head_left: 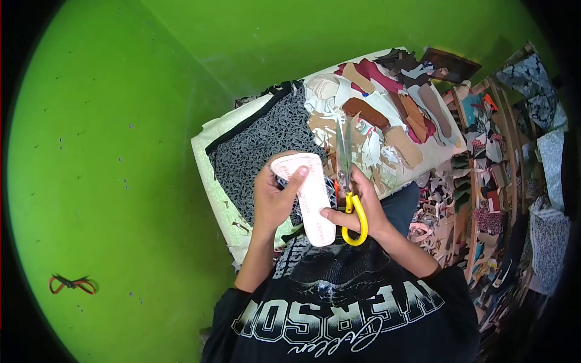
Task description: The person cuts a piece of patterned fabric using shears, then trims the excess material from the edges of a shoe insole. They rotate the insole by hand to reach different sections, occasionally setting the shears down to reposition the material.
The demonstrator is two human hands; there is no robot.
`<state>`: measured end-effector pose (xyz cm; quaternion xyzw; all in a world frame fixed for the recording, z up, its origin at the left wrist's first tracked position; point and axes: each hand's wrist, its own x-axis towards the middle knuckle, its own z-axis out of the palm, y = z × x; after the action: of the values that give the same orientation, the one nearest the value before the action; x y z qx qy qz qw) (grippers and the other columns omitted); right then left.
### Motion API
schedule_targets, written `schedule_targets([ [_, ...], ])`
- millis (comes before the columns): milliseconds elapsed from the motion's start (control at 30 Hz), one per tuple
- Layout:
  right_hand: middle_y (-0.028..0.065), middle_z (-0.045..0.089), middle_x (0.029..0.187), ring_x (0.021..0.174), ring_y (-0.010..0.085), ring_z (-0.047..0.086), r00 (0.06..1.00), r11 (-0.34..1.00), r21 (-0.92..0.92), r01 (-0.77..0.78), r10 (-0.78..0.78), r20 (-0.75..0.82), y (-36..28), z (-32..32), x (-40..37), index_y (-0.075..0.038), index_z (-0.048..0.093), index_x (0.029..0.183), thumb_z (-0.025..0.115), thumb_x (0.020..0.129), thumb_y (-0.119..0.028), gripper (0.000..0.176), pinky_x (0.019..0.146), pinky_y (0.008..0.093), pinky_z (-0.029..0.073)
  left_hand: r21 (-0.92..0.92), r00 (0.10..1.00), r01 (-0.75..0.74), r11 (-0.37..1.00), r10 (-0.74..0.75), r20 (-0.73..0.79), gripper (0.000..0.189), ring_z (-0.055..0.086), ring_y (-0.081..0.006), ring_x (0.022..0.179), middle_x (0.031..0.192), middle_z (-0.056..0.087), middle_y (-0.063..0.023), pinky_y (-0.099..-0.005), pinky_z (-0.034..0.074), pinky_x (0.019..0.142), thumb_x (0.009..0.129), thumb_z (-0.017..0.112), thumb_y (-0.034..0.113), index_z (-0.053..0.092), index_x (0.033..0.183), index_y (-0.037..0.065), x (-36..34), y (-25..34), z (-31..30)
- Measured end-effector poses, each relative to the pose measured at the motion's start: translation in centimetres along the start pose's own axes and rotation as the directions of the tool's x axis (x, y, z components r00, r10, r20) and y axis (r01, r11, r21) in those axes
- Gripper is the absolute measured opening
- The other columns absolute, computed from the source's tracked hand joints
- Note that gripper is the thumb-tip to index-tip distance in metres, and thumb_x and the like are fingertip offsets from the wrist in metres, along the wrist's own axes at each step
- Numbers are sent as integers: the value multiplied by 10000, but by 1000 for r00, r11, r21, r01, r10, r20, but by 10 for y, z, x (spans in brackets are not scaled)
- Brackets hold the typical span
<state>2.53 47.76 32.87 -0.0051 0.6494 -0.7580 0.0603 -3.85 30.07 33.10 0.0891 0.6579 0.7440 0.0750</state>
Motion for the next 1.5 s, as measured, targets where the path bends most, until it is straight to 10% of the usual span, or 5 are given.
schedule_targets([
  [267,24,555,866,855,100,556,996,985,-150,-83,85,9,-15,-46,10,-47,505,1104,805,687,-34,514,779,266,470,102,916,259,960,-278,291,315,659,-107,837,935,692,-65,-233,531,710,775,749,-61,584,1030,22,-3,-2,-45],
  [467,24,623,857,810,94,584,884,942,-190,-277,327,333,-23,-72,34,-75,509,1036,848,674,-60,496,720,259,460,379,413,293,878,-474,778,552,605,-87,936,1072,654,-57,-245,512,818,801,766,5,513,1289,-44,-5,-24,-34],
  [833,27,516,801,711,101,526,978,969,136,208,-201,-62,18,-88,19,-98,382,1041,650,801,-678,683,577,238,426,-252,962,228,941,-176,210,867,600,-218,1083,1249,551,-161,-359,515,910,836,676,-47,111,1488,32,-21,2,-28],
  [1067,91,522,886,719,154,525,970,975,-199,-102,142,195,10,-23,-35,-52,327,1039,617,864,-306,423,673,316,480,-297,986,74,952,-115,-123,800,674,-240,873,1116,571,-167,-394,637,682,910,575,-47,43,1481,129,-16,17,0],
  [1500,71,477,830,665,126,473,979,973,-217,-75,114,169,-3,4,-24,-38,294,1019,331,738,-904,911,629,271,436,-297,915,-93,950,-36,-402,980,524,-211,1132,1376,406,-212,-331,476,935,892,659,-3,-96,1513,74,-21,0,42],
])
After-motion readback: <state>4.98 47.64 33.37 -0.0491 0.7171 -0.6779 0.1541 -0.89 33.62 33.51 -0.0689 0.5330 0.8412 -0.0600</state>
